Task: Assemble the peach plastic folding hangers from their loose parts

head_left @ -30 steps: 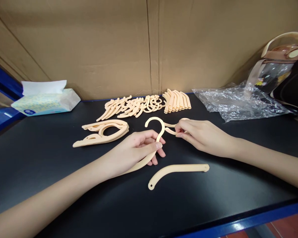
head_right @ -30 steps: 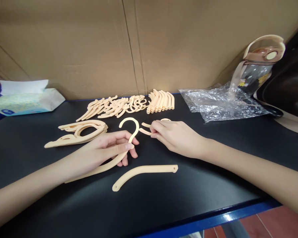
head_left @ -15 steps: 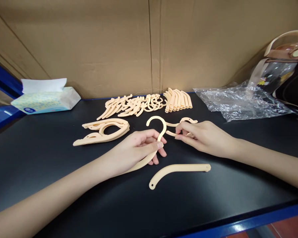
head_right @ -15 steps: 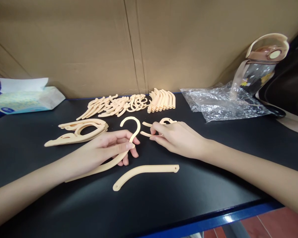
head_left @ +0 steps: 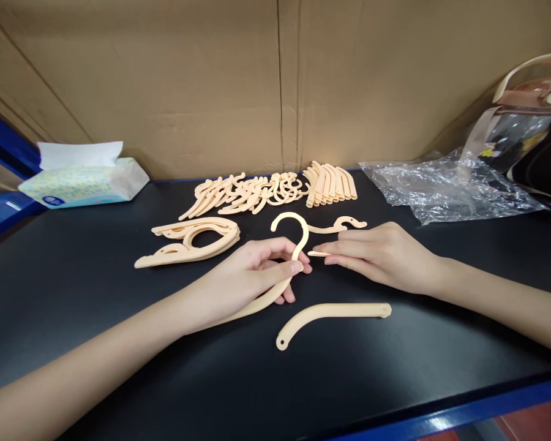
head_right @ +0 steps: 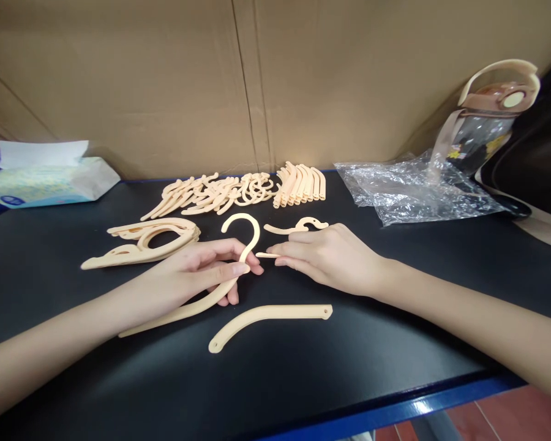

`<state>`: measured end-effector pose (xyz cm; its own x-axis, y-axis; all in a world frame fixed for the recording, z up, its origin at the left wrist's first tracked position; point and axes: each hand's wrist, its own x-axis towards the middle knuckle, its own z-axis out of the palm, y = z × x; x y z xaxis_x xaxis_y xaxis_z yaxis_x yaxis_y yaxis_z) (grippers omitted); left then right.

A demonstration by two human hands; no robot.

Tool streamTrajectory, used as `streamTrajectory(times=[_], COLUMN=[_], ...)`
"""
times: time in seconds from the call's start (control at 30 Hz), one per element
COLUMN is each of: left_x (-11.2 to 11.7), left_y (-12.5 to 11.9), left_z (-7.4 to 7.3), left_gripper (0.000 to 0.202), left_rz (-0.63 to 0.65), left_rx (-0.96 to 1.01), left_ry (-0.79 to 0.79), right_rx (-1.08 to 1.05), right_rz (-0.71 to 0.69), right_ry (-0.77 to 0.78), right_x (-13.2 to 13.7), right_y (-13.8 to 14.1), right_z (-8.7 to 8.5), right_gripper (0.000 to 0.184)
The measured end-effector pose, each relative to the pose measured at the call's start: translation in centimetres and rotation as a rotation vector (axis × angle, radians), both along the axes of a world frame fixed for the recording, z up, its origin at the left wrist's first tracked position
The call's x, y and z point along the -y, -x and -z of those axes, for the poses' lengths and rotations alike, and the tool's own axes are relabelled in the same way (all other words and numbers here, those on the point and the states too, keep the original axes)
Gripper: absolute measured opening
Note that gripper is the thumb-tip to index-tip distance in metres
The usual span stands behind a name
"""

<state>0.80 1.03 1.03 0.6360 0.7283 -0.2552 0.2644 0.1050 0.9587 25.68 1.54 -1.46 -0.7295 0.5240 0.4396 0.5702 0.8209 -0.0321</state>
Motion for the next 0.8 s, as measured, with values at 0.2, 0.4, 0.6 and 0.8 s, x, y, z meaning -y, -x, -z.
streamTrajectory(times=[0.2, 0.4, 0.6, 0.8], left_x=[-0.12, -0.08, -0.12, -0.13], left_y=[-0.10, -0.18, -0.01, -0.13], left_z=[-0.16, -0.36, -0.14, -0.11], left_gripper=[0.013, 0.013, 0.013, 0.013], left_rz=[0.024, 0.025, 0.014, 0.008], left_rx=[0.003, -0.020, -0.007, -0.004], left_ry=[0.012, -0.008, -0.004, 0.028], right_rx=[0.076, 0.076, 0.056, -0.027], right_rz=[0.022, 0.031, 0.031, 0.028], right_ry=[-0.005, 0.003, -0.009, -0.027], right_x=[0.04, 0.04, 0.16, 0.27], right_y=[0.00, -0.01, 0.13, 0.18], right_z=[-0.42, -0.51, -0.51, -0.61], right_gripper=[0.030, 0.031, 0.031, 0.031])
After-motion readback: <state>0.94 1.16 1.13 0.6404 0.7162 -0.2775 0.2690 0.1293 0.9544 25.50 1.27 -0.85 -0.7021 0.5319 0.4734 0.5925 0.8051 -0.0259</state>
